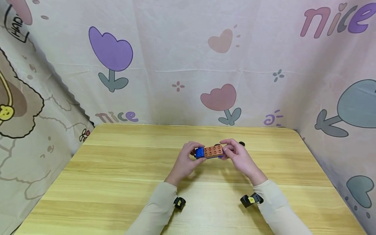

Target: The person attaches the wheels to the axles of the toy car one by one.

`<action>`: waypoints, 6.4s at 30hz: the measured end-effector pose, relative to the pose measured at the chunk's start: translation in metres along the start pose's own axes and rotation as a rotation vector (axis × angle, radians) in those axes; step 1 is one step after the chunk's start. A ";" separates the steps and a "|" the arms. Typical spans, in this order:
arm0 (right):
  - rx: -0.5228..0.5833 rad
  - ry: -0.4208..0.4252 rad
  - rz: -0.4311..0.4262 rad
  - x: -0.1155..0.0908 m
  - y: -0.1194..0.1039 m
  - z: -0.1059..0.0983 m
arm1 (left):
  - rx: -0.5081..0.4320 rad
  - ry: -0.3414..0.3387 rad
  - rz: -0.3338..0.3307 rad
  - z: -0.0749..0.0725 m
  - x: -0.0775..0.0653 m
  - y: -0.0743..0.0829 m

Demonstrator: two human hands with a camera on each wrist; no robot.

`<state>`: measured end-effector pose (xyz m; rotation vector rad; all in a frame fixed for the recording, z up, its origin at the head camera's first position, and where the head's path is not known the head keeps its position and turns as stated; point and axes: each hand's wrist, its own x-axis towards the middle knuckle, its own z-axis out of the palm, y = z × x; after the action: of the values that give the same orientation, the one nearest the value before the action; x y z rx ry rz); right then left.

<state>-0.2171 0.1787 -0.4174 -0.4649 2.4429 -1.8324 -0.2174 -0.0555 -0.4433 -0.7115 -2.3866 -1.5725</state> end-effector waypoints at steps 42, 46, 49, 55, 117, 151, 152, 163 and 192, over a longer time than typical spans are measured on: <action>0.043 -0.043 -0.125 -0.003 -0.003 0.010 | -0.350 -0.217 -0.236 -0.001 -0.006 0.003; 0.030 -0.072 -0.146 -0.003 -0.003 0.012 | -0.376 -0.225 -0.243 -0.001 -0.006 0.002; 0.023 -0.080 -0.140 -0.002 -0.005 0.014 | -0.394 -0.229 -0.242 -0.001 -0.006 0.001; 0.003 -0.074 -0.129 0.000 -0.003 0.018 | -0.423 -0.230 -0.249 0.000 -0.008 0.000; -0.755 -0.146 -0.017 0.055 0.040 -0.048 | -0.371 -0.178 -0.329 -0.004 -0.010 -0.006; -0.674 -0.112 -0.049 0.038 0.022 -0.036 | -0.361 -0.183 -0.326 -0.003 -0.004 -0.007; -0.663 -0.102 -0.048 0.037 0.021 -0.036 | -0.362 -0.185 -0.327 -0.003 -0.004 -0.007; -0.531 -0.043 -0.095 0.020 0.011 -0.036 | -0.360 -0.203 -0.350 -0.003 -0.005 -0.003; -0.508 -0.048 -0.137 0.001 -0.008 -0.024 | -0.404 -0.191 -0.327 -0.006 -0.003 -0.002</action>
<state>-0.2215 0.1991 -0.4024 -0.7041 2.8939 -1.1956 -0.2170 -0.0627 -0.4437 -0.5803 -2.4372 -2.2589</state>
